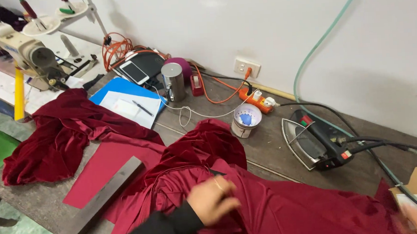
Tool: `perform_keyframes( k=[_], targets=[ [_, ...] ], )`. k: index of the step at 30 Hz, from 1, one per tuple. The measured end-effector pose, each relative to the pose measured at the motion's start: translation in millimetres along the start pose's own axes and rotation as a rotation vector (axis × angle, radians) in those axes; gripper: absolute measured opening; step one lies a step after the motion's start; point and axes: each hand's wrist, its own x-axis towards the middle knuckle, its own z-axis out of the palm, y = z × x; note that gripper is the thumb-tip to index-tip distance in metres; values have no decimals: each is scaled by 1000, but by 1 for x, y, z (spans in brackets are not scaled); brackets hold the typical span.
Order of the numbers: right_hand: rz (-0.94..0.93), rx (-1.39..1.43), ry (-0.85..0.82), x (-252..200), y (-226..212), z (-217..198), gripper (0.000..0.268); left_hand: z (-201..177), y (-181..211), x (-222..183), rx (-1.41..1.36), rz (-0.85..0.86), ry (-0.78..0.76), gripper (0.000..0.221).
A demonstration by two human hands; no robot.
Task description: Ironing and pressing seams of a red garment using a steam iron and a wooden clapper on a sleeve board.
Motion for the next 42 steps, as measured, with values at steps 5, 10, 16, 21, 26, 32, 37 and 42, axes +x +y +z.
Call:
perform_keyframes(
  k=[5,10,16,21,26,32,37,42],
  targets=[
    [-256,-221,-210,-1,-244,85,24,-65,-98,-2,49,-244,152,31],
    [-883,-57,-443,59,-385,246,31,-113,-225,-13,76,-544,148,28],
    [-1046,-256,-591,175,-459,425,52,-67,-326,-48,-118,-602,181,24],
    [-1065,-436,-658,244,-511,528,70,-69,-328,-44,-130,-769,-56,34],
    [-1115,-413,-836,284,-537,600,84,-8,-340,-61,352,-549,77,35],
    [-1031,-483,-1069,280,-576,635,106,25,-343,-68,302,-599,235,29],
    [-992,-594,-1021,267,-581,649,126,44,-349,-74,336,-529,366,31],
    [-1097,-506,-880,268,-567,656,121,44,-349,-76,353,-537,281,30]
  ],
)
